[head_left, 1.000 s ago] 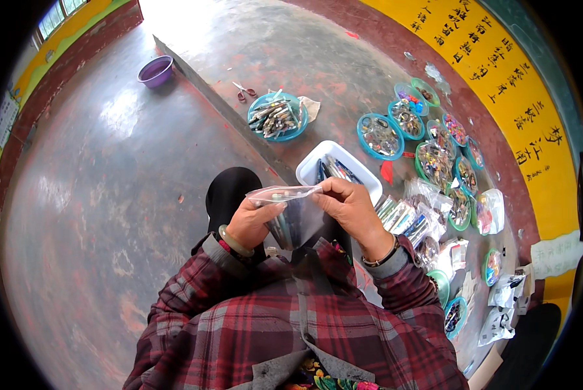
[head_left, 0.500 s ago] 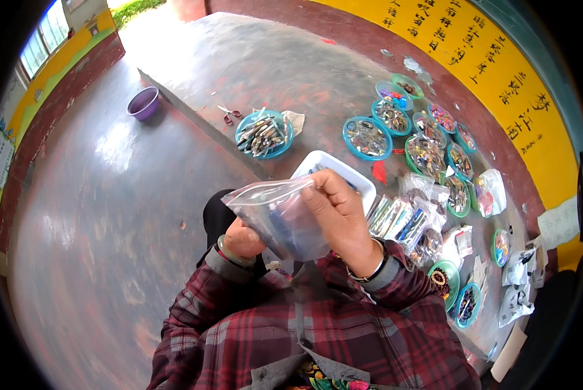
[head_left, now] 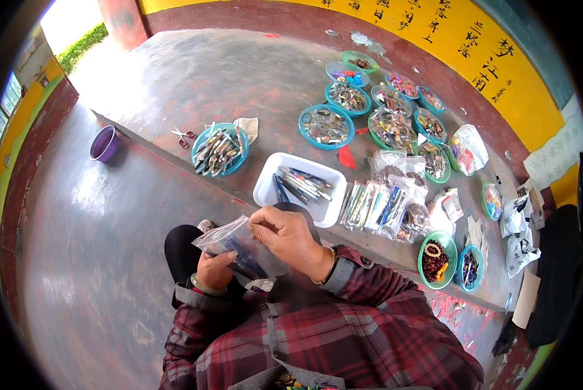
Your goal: The person sits on the floor and repeatedly picks up pens from a white tray, places them into a clear plastic bag, and sets the bag down. The person continues this process, handling pens one at a time and occasionally adjusting the bag.
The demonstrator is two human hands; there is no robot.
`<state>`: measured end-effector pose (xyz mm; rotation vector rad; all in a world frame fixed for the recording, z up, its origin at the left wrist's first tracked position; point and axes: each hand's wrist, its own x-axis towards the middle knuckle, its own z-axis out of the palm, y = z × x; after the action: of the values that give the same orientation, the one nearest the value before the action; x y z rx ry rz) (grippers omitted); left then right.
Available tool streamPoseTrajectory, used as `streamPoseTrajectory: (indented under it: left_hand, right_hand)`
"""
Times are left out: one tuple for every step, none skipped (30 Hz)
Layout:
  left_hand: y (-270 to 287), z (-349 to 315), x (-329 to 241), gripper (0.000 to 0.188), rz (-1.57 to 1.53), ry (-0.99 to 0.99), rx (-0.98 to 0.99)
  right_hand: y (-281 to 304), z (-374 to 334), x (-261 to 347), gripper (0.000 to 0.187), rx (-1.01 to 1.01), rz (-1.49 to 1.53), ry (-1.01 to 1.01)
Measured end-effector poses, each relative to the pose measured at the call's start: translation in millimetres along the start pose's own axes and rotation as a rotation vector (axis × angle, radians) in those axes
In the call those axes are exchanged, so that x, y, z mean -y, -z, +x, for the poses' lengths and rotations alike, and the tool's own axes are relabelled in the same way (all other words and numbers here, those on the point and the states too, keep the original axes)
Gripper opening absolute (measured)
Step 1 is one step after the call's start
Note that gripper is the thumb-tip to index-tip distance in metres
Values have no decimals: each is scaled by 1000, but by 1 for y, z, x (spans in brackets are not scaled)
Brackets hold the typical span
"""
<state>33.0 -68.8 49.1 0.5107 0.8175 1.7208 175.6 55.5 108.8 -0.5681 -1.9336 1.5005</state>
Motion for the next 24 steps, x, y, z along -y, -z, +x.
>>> streamPoseTrajectory:
  left_hand:
    - [6, -1, 1, 51, -18, 16, 4]
    - [15, -2, 1, 50, -36, 31, 6]
    - [21, -2, 2, 49, -54, 45, 7]
    - [16, -1, -4, 45, -89, 39, 53]
    - [13, -1, -7, 44, -112, -5, 26]
    - [12, 0, -9, 43, -133, -48, 3]
    - [11, 0, -10, 42, -156, -96, -25]
    - [12, 0, -12, 41, -153, -93, -38]
    - [16, -1, -11, 42, -157, -95, -58]
    - [18, -1, -11, 42, -163, -91, -74]
    - [20, -1, -11, 42, -166, -89, -91]
    - [22, 0, -11, 42, -156, -83, -83]
    - [25, 1, -10, 43, -147, -78, -76]
    - [25, 3, -11, 43, -132, -70, -68]
    - [25, 3, -10, 43, -130, -64, -85]
    - [25, 2, -9, 43, -130, -59, -102]
    - [25, 1, -9, 43, -127, -52, -120]
    - [26, 2, -8, 43, -126, -33, -126]
    - [27, 2, -8, 43, -124, -18, -133]
    - [28, 2, -7, 43, -122, -3, -139]
    - [27, 3, -7, 42, -122, 4, -139]
    - [26, 4, -6, 42, -123, 9, -139]
    - [25, 5, -6, 41, -124, 13, -135]
    - [25, 4, -6, 41, -103, 15, -146]
  right_hand:
    - [4, 4, -4, 7, -20, 9, 18]
    - [9, 9, -10, 8, -39, 18, 36]
    - [16, 15, -17, 8, -57, 28, 54]
    - [25, 24, -28, 10, -152, 114, 38]
    - [43, 34, -44, 13, -221, 88, -97]
    - [62, 45, -63, 14, -302, 105, -81]
    - [84, 54, -90, 13, -361, -122, -162]
    - [105, 59, -127, 20, -444, -245, -146]
    - [123, 58, -161, 19, -410, -399, -165]
    - [141, 56, -191, 19, -381, -557, -186]
    - [153, 50, -221, 19, -314, -681, -228]
    - [160, 41, -248, 19, -244, -803, -267]
    - [161, 35, -271, 19, -170, -926, -305]
    - [158, 32, -290, 19, -145, -978, -337]
    - [155, 31, -305, 19, -114, -1031, -364]
    - [152, 31, -318, 20, -82, -1086, -391]
    - [146, 32, -329, 19, -113, -1094, -412]
    - [142, 33, -339, 19, -144, -1102, -433]
    - [136, 36, -343, 18, -175, -1108, -450]
    - [132, 37, -347, 18, -180, -1091, -452]
    - [130, 38, -350, 18, -155, -1090, -498]
    - [129, 38, -357, 18, -129, -1090, -541]
    - [129, 38, -365, 18, -107, -1091, -584]
    - [127, 36, -372, 18, -129, -1118, -570]
